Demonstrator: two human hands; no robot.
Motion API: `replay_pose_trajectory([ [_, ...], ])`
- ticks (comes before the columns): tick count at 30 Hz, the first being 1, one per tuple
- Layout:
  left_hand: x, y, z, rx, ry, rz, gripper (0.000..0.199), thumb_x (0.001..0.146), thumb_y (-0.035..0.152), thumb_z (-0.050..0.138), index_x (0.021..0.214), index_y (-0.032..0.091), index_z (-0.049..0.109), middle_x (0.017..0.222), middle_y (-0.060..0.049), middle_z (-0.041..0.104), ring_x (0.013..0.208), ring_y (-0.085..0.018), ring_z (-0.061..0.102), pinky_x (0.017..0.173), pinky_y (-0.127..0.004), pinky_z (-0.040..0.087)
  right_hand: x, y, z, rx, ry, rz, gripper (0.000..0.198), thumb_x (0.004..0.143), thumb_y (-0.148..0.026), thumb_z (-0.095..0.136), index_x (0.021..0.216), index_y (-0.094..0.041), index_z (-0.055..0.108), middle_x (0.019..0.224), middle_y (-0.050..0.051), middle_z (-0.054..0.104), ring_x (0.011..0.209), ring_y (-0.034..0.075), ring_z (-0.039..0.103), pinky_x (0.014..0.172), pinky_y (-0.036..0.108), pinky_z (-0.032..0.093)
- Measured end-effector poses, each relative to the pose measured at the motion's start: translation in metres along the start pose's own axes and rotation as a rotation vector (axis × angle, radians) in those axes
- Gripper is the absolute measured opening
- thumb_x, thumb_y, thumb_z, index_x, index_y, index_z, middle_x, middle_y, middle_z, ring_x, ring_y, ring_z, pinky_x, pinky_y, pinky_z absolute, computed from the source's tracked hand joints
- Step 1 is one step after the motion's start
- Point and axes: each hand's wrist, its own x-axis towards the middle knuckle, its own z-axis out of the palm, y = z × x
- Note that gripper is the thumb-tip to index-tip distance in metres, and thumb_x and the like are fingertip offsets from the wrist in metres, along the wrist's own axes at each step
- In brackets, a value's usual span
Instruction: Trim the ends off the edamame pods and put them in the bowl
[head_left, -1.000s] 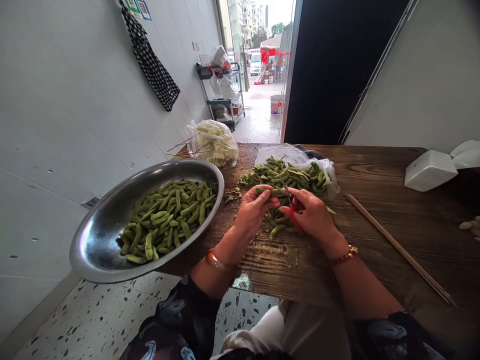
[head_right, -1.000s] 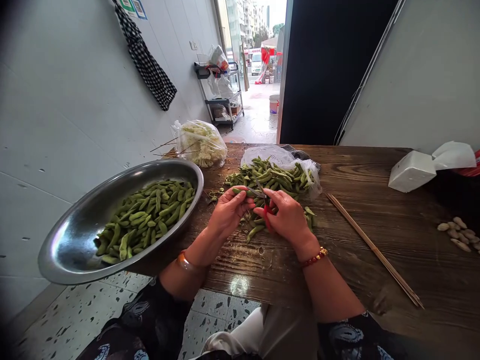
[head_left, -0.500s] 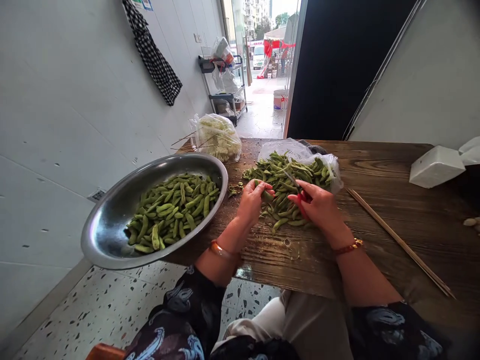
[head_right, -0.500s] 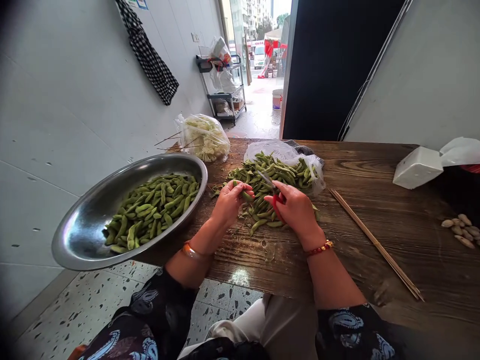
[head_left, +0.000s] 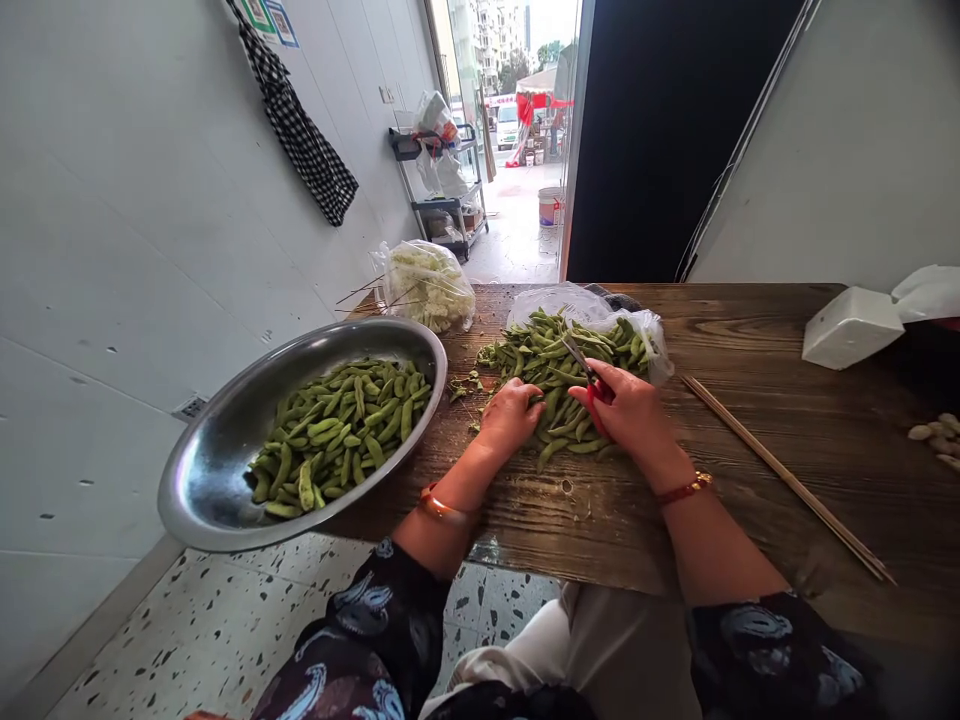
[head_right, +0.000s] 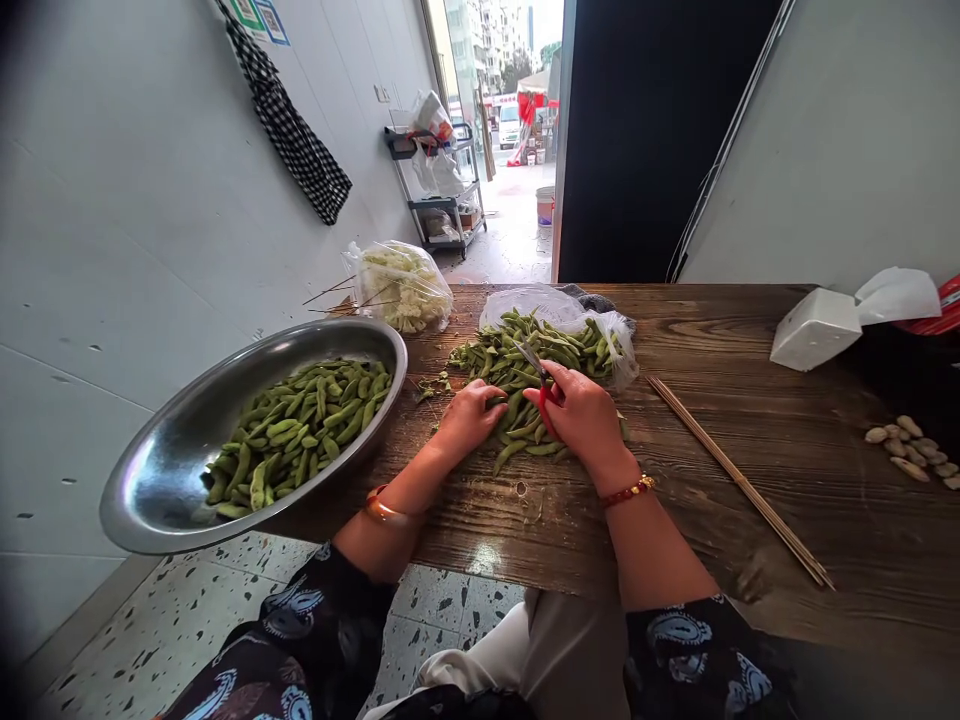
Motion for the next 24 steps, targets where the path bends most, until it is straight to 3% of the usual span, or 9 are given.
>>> replay_pose_trajectory([
  [3,0.001,-0.001,0.001,0.011,0.023,0.044,0.017,0.079,0.021,0.059,0.092,0.022,0.071,0.09,-0.006,0.058,0.083,-0.018,0.057,0.073,-0.029,0.044,0.0,0.0,0.0,-0.016,-0.004,-0.008,0.049,0.085,-0.053,0.055,0.118,-0.019,0.063,0.074,0.004,0.064,0.062,0.018,0.057,0.06,0.029,0.046],
  [9,-0.004,0.01,0.0,-0.005,-0.019,0.019,0.027,0.079,0.037,0.063,0.098,0.02,0.07,0.093,-0.007,0.059,0.084,-0.02,0.058,0.071,-0.03,0.045,0.0,-0.001,0.0,-0.017,-0.01,-0.021,0.049,0.085,-0.052,0.056,0.119,-0.017,0.063,0.074,0.004,0.064,0.063,0.018,0.057,0.062,0.029,0.046],
  [15,-0.004,0.011,0.002,-0.144,0.026,0.064,0.018,0.071,0.012,0.06,0.087,0.019,0.067,0.089,-0.004,0.058,0.083,-0.017,0.055,0.074,-0.028,0.043,-0.001,-0.001,0.001,-0.014,-0.027,-0.012,0.049,0.085,-0.051,0.057,0.119,-0.017,0.063,0.077,0.005,0.065,0.065,0.018,0.058,0.062,0.03,0.047],
  [18,-0.001,0.009,0.001,-0.364,0.087,0.041,0.012,0.066,0.007,0.059,0.074,0.017,0.061,0.078,-0.001,0.057,0.078,-0.014,0.053,0.072,-0.025,0.042,-0.001,-0.001,0.001,0.0,-0.021,-0.002,0.049,0.084,-0.052,0.058,0.118,-0.018,0.064,0.075,0.004,0.065,0.063,0.018,0.057,0.061,0.029,0.047],
  [20,0.0,0.009,-0.002,-0.624,0.077,-0.047,0.007,0.067,0.011,0.06,0.072,0.016,0.058,0.07,0.001,0.056,0.067,-0.011,0.05,0.063,-0.022,0.04,-0.001,0.0,0.001,0.013,-0.016,0.0,0.049,0.084,-0.053,0.057,0.118,-0.018,0.064,0.075,0.004,0.065,0.061,0.017,0.056,0.06,0.029,0.047],
  [24,0.0,0.012,-0.008,-1.121,-0.03,-0.228,0.024,0.07,0.023,0.067,0.091,0.016,0.061,0.073,0.002,0.062,0.051,-0.005,0.043,0.048,-0.017,0.033,-0.001,-0.001,-0.001,0.027,-0.032,0.003,0.05,0.084,-0.055,0.057,0.117,-0.019,0.064,0.075,0.004,0.065,0.061,0.017,0.057,0.059,0.029,0.047],
])
